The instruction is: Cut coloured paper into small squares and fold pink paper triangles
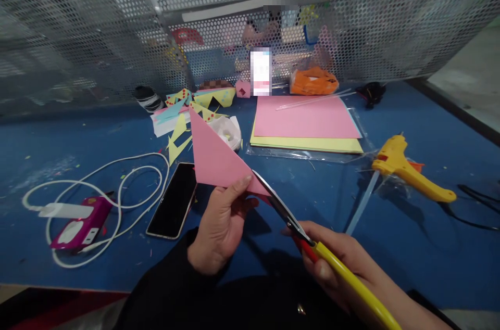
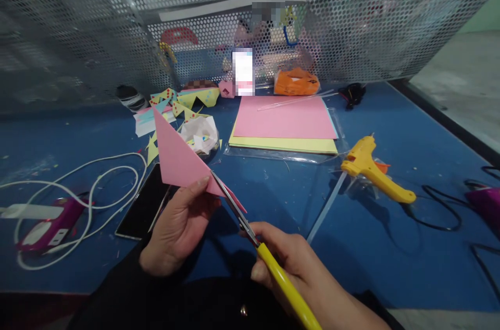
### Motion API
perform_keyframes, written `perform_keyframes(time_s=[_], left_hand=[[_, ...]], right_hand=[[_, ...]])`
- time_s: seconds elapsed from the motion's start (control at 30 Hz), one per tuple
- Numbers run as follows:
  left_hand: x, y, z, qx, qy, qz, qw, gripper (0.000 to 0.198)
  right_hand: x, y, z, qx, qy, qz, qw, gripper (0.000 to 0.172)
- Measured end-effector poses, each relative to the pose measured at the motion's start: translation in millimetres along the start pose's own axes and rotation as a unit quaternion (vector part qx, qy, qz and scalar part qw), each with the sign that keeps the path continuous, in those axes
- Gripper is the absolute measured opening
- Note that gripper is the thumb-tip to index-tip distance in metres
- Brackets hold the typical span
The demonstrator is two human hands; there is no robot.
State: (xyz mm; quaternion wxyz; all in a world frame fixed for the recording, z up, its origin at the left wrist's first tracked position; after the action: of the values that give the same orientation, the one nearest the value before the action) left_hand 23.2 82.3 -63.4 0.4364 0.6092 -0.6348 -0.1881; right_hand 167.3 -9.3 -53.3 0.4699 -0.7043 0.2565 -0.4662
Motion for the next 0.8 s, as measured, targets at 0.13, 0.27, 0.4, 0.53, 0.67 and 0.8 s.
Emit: perform_keyframes(time_s=[0.13, 0.27, 0.4, 0.53, 0.67, 0.8], left_hand=[[-1.3, 3.0, 0.7, 0.023, 0.011, -0.018, 0.999, 0.031], [-1.0, 5.5, -6.5, 0.020, -0.018, -0.030, 0.999, 0.027], [0.0, 1.9, -5.8, 0.010, -0.019, -0.020, 1.000, 0.028], [1.4, -0.8, -6.9, 0.002, -0.033, -0.023, 0.999, 0.027], [4.0, -3.4, -7.4, -0.009, -0.033, -0.019, 0.999, 0.028], [6.5, -5.7, -7.6, -0.016, -0.026, -0.011, 0.999, 0.031]], right_hand=[[1.0, -2.2, -1.5, 0.005, 0.002, 0.007, 1.000, 0.049], [4.0, -8.6, -0.1, -0.005, 0.008, 0.027, 1.000, 0.056], [4.4, -9.3, -0.8, 0.009, -0.006, 0.028, 1.000, 0.062], [3.4, -14.4, -3.8, 0.014, -0.013, 0.038, 0.999, 0.061], [2.0, -14.7, 0.8, 0.020, 0.034, 0.028, 0.999, 0.055], [-0.8, -12.1, 0.8, 0.045, 0.035, 0.035, 0.998, 0.047]])
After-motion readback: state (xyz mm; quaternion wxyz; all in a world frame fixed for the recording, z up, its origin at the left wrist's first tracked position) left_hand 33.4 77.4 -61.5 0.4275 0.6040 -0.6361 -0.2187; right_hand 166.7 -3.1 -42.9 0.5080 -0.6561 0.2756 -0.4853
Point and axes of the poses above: each hand's wrist, its own x-axis away from the middle knuckle, its own z-axis out of the back of the hand, y = z × x, the point moved 10 cm from there along -x, towards the middle knuckle, and after that the axes turned 10 degrees about -z, right-handed, at the moved point
